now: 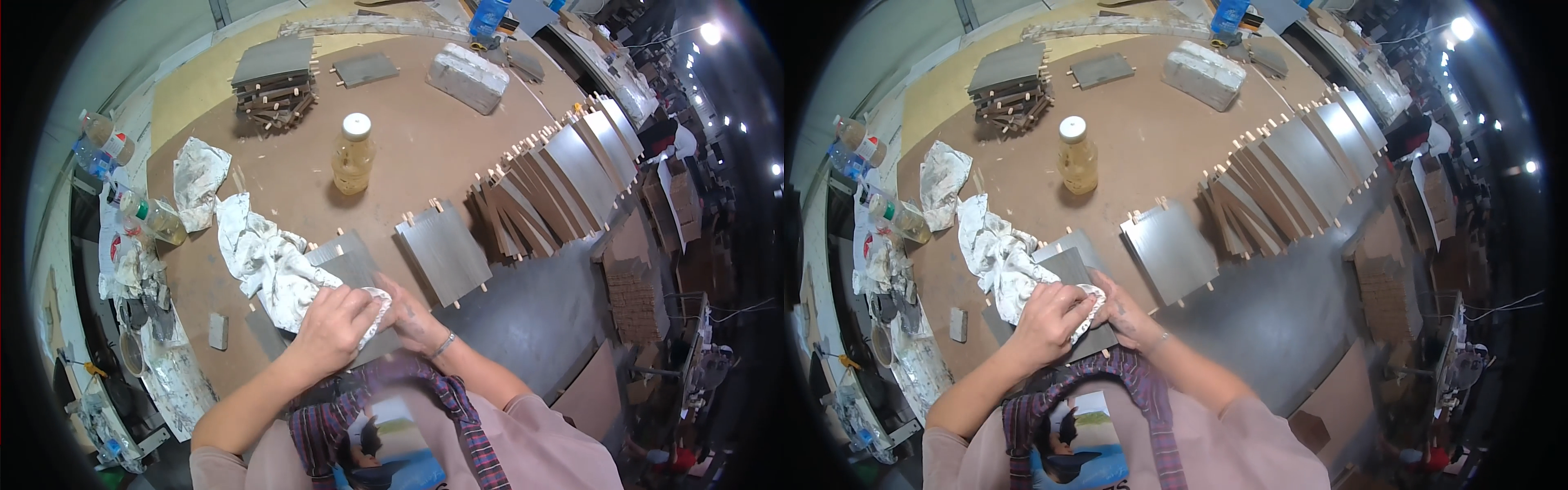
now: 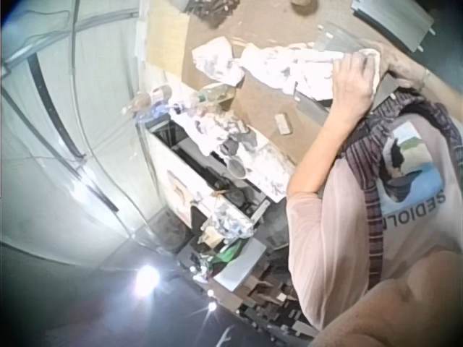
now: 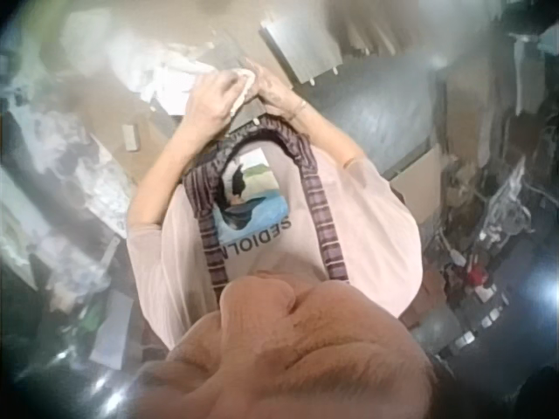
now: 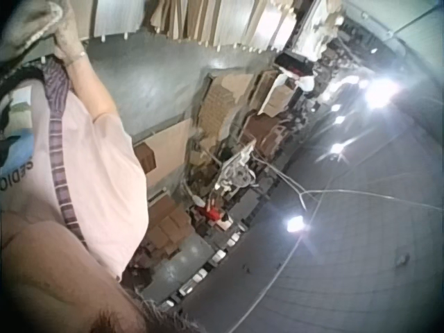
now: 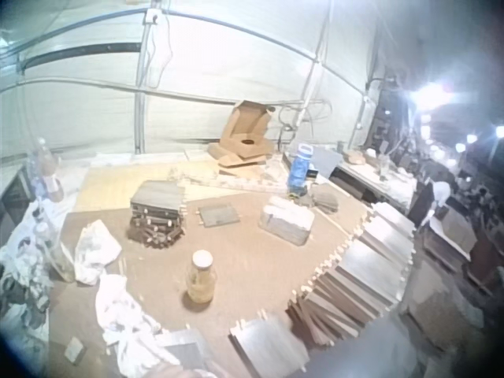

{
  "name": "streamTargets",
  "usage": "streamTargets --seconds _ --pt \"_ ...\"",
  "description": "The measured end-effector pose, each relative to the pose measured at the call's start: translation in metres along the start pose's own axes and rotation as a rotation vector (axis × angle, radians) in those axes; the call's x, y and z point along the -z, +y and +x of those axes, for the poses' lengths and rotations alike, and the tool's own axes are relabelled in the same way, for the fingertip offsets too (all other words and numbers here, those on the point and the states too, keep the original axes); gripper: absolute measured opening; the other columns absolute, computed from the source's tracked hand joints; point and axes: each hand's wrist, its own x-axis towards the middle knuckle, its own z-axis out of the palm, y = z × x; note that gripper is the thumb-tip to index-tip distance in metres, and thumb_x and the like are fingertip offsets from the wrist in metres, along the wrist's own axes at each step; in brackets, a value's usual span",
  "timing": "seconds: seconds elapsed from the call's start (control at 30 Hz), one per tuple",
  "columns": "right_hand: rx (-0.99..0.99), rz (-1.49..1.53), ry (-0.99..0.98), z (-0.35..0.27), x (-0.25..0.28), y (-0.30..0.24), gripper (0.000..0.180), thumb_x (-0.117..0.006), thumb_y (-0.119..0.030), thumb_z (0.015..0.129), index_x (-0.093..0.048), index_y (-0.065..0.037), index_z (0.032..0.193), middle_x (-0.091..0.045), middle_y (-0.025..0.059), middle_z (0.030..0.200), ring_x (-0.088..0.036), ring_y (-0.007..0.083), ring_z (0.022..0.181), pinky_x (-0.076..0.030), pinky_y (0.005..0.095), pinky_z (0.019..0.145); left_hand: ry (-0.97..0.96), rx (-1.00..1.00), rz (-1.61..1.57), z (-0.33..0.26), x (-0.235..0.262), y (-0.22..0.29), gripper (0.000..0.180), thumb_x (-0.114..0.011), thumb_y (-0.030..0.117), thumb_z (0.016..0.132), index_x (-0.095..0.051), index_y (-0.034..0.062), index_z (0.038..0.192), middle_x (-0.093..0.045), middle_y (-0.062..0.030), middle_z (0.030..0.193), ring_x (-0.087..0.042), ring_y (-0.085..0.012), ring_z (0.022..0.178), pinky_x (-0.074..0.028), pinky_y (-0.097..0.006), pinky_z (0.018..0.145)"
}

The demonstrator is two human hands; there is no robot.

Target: The person sands the surfaces and edges of several wood panels using a sanding block, then wipes them with a white cloth.

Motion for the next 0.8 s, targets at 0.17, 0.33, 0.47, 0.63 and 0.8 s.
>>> streamTargets --seconds 0.17,0.33,0.47,0.63,0.8 --pt "0.03 0.079 -0.037 -0.003 -0.012 -0.004 0.083 -0.059 0.013 0.062 -0.04 -0.001 0.141 -0.053 0.0072 0.131 -0.05 0.0189 0.126 -0.045 0.0316 0.102 0.093 0.388 -0.037 0.017 0.021 -0.049 0.041 -0.08 0.012 0.066 -0.071 0.0043 0.106 -0.063 -0.0117 0.099 -0.059 -0.0322 0.094 -0.047 -0.04 0.083" --pt "0.022 0.064 -0.052 -0.003 -0.015 -0.01 0.092 -0.057 0.017 0.059 -0.035 -0.001 0.146 -0.046 0.0066 0.139 -0.044 0.0185 0.131 -0.043 0.0311 0.105 -0.034 0.477 0.001 0.039 0.031 -0.04 0.051 -0.084 0.024 0.063 -0.07 0.002 0.108 -0.061 -0.0106 0.102 -0.058 -0.0295 0.097 -0.045 -0.04 0.085" --pt "0.04 -0.001 -0.044 -0.002 -0.014 -0.009 0.091 -0.057 0.018 0.059 -0.036 0.0 0.145 -0.044 0.0073 0.142 -0.043 0.0191 0.132 -0.044 0.031 0.103 -0.07 0.489 0.026 0.045 0.033 -0.041 0.046 -0.082 0.02 0.064 -0.071 0.0006 0.104 -0.061 -0.0127 0.096 -0.061 -0.0311 0.092 -0.049 -0.04 0.08" --pt "0.04 0.002 -0.05 0.0 -0.01 -0.003 0.093 -0.057 0.02 0.058 -0.036 -0.001 0.146 -0.043 0.008 0.143 -0.04 0.0192 0.134 -0.045 0.0303 0.101 -0.155 0.556 0.01 0.046 0.031 -0.044 0.051 -0.083 0.022 0.063 -0.069 0.0001 0.106 -0.061 -0.0121 0.099 -0.059 -0.0309 0.097 -0.048 -0.041 0.081" --pt "-0.001 0.05 0.014 0.0 -0.008 0.0 0.093 -0.058 0.019 0.057 -0.036 0.001 0.145 -0.043 0.0088 0.144 -0.039 0.0195 0.134 -0.044 0.0304 0.102 -0.096 0.52 0.042 0.044 0.028 -0.032 0.045 -0.081 0.019 0.066 -0.069 0.0025 0.106 -0.061 -0.0111 0.102 -0.061 -0.0311 0.096 -0.049 -0.04 0.081"
